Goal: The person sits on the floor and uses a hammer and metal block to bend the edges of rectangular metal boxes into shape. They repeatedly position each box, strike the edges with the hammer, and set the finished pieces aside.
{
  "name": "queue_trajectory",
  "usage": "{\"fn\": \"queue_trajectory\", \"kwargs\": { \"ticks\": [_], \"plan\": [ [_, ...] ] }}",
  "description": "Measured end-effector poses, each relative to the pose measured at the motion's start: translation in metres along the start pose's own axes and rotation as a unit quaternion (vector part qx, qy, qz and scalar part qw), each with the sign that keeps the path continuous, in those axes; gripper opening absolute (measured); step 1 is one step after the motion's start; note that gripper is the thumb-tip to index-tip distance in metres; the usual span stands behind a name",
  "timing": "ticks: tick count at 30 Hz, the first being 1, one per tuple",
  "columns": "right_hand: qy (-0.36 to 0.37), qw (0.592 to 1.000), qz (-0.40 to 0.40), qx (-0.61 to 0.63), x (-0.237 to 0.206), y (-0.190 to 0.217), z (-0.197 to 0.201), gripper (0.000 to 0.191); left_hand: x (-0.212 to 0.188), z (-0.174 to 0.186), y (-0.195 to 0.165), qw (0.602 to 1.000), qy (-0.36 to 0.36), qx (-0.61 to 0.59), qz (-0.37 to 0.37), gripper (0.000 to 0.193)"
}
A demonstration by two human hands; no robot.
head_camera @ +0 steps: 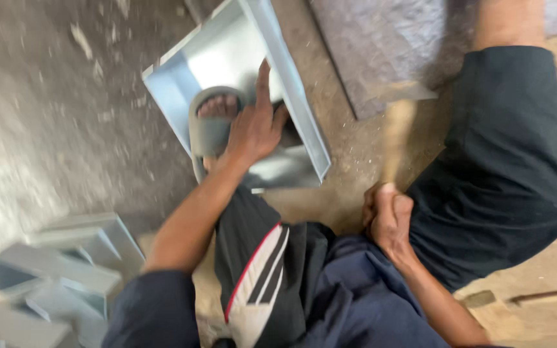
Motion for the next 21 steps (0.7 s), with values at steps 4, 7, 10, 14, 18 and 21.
{"fn": "queue_trajectory", "kwargs": {
  "ticks": [4, 7, 10, 14, 18, 21],
  "plan": [
    [0.129, 0.963, 0.086, -0.219, 0.0, 0.017, -0.021, 0.057, 0.002, 0.0, 0.002, 0.999, -0.003, 0.032, 0.015, 0.091],
    [-0.013, 0.998, -0.057, 0.019, 0.004, -0.002, 0.002, 0.052, 0.002, 0.003, -0.007, 0.999, -0.027, 0.012, -0.043, 0.09],
    [-0.048, 0.993, -0.053, 0.097, 0.009, -0.011, 0.004, 0.049, 0.005, -0.005, 0.01, 0.998, 0.028, 0.024, 0.047, 0.088],
    [0.065, 0.986, -0.02, -0.155, 0.024, -0.018, -0.005, 0.054, 0.005, -0.006, 0.007, 0.999, 0.044, 0.013, 0.019, 0.089],
    [0.035, 0.995, -0.086, 0.041, 0.034, -0.015, 0.013, 0.052, 0.003, -0.002, -0.006, 1.0, 0.014, 0.013, -0.022, 0.088],
    [0.04, 0.99, -0.133, -0.019, 0.038, -0.013, 0.017, 0.049, 0.002, -0.003, -0.019, 0.999, 0.029, 0.037, -0.028, 0.089]
  ]
}}
Point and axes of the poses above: each hand's wrist, its own x-axis towards the middle knuckle, its own z-axis out of the back of the hand, y = z × x, the point moved 8 cm from there along x, towards the middle knuckle, and after that the axes turned 3 degrees about z, right-handed, at the moved point
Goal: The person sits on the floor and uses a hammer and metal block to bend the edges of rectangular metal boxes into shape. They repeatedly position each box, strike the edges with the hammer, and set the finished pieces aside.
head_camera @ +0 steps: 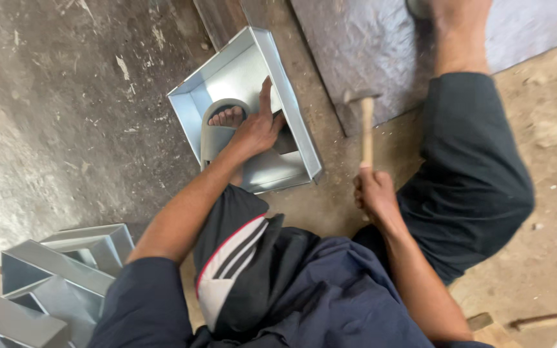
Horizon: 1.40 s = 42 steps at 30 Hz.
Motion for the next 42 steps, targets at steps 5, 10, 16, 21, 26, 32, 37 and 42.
{"fn": "queue_trajectory", "kwargs": {
  "ticks": [5, 10, 16, 21, 26, 32, 37, 42],
  "plan": [
    [0.004, 0.997, 0.021, -0.079, 0.008, -0.005, -0.006, 0.042, 0.005, 0.014, 0.003, 0.986, 0.077, 0.091, 0.119, 0.086],
    [0.032, 0.994, 0.046, 0.097, 0.013, -0.005, -0.007, 0.041, 0.026, 0.053, 0.002, 0.98, 0.014, 0.167, 0.106, 0.088],
    [-0.039, 0.987, 0.042, -0.148, -0.018, 0.032, -0.008, 0.05, 0.037, 0.056, 0.004, 0.989, -0.044, 0.106, 0.098, 0.079],
    [0.045, 0.987, 0.144, -0.051, -0.022, 0.079, -0.029, 0.035, 0.04, 0.055, 0.008, 0.99, -0.063, 0.078, 0.095, 0.077],
    [-0.01, 0.971, 0.164, 0.173, 0.013, 0.101, -0.023, 0.032, 0.044, 0.064, 0.012, 0.989, -0.09, 0.087, 0.075, 0.077],
    [0.071, 0.992, 0.081, 0.063, 0.026, 0.082, -0.049, 0.035, 0.046, 0.061, 0.018, 0.993, -0.074, 0.08, 0.042, 0.08],
    [-0.052, 0.991, 0.116, 0.027, 0.016, 0.07, -0.027, 0.035, 0.041, 0.052, 0.015, 0.993, -0.08, 0.081, 0.006, 0.083],
    [-0.032, 0.979, 0.152, 0.133, -0.001, 0.065, -0.034, 0.043, 0.039, 0.045, 0.019, 0.995, -0.059, 0.077, 0.036, 0.086]
  ]
}}
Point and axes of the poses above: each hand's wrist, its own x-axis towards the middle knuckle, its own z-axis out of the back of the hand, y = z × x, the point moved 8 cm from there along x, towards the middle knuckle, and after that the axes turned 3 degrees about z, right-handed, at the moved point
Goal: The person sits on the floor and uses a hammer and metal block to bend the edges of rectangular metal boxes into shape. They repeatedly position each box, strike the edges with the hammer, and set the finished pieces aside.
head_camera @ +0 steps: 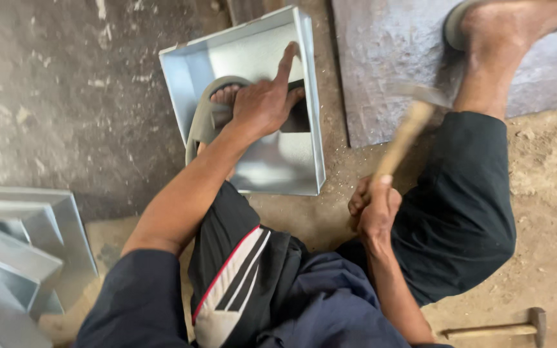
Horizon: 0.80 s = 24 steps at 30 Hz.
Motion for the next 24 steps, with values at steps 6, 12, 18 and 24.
{"fn": "queue_trajectory", "kwargs": {
  "ticks": [6, 12, 18, 24],
  "plan": [
    [0.036, 0.995, 0.0, -0.096, -0.016, -0.017, -0.002, 0.043, -0.005, -0.007, 0.005, 0.999, 0.035, -0.029, 0.026, 0.086],
    [0.003, 0.989, -0.102, -0.104, -0.001, -0.038, 0.018, 0.038, 0.001, -0.004, 0.007, 0.999, 0.009, -0.027, 0.031, 0.083],
    [-0.009, 0.989, 0.114, 0.096, 0.026, 0.012, 0.004, 0.034, 0.003, 0.005, 0.01, 0.999, -0.027, -0.041, 0.015, 0.08],
    [0.02, 0.998, 0.019, 0.05, 0.031, -0.017, 0.001, 0.034, 0.002, 0.001, 0.008, 0.999, -0.002, -0.032, 0.013, 0.081]
  ]
}}
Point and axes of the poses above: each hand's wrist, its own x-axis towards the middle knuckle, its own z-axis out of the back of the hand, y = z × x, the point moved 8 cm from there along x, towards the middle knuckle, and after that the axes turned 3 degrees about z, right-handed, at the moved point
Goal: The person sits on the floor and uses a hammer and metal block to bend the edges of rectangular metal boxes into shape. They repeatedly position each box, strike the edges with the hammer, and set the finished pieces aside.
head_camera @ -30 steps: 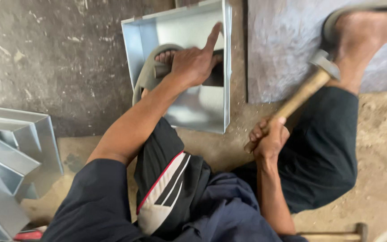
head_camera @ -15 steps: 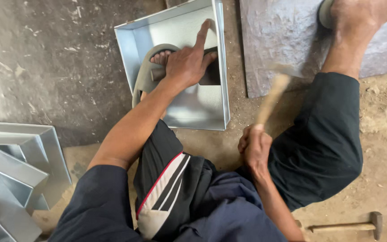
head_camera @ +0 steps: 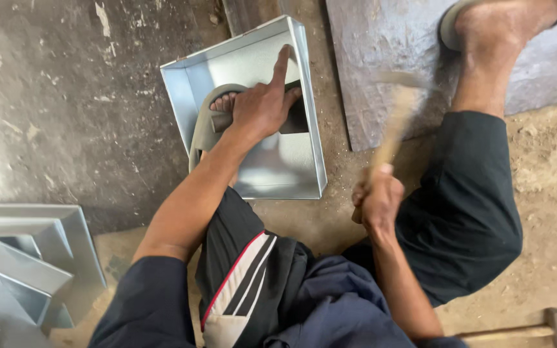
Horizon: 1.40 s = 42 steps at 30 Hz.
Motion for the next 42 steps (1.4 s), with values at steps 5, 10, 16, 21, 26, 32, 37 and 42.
{"fn": "queue_trajectory", "kwargs": {
  "ticks": [5, 10, 16, 21, 26, 32, 37, 42],
  "plan": [
    [0.025, 0.97, -0.023, -0.24, -0.006, -0.006, 0.006, 0.045, 0.0, -0.001, -0.006, 1.0, -0.018, 0.006, -0.013, 0.082],
    [-0.049, 0.999, 0.01, 0.017, -0.017, 0.006, -0.004, 0.038, -0.001, 0.0, -0.006, 1.0, -0.014, 0.021, -0.005, 0.081],
    [-0.071, 0.993, -0.049, -0.086, -0.029, -0.003, 0.005, 0.042, -0.005, -0.011, -0.005, 0.999, -0.001, 0.032, -0.013, 0.087],
    [-0.002, 0.969, -0.132, -0.208, -0.036, -0.018, 0.007, 0.044, -0.003, -0.013, -0.005, 1.0, -0.007, 0.023, -0.011, 0.087],
    [0.024, 0.989, -0.069, -0.131, -0.047, -0.007, -0.01, 0.044, -0.006, 0.002, -0.005, 0.998, -0.057, 0.014, -0.019, 0.085],
    [0.011, 0.982, -0.087, -0.164, -0.059, -0.006, -0.006, 0.047, -0.009, -0.003, -0.002, 0.999, -0.038, -0.001, 0.017, 0.084],
    [0.003, 0.983, -0.052, -0.177, -0.043, 0.0, -0.006, 0.052, -0.001, -0.001, -0.006, 0.999, -0.029, -0.022, 0.009, 0.081],
    [0.039, 0.973, -0.061, -0.218, -0.02, 0.004, -0.025, 0.043, 0.009, 0.013, -0.006, 0.998, -0.053, -0.023, 0.005, 0.077]
  ]
}}
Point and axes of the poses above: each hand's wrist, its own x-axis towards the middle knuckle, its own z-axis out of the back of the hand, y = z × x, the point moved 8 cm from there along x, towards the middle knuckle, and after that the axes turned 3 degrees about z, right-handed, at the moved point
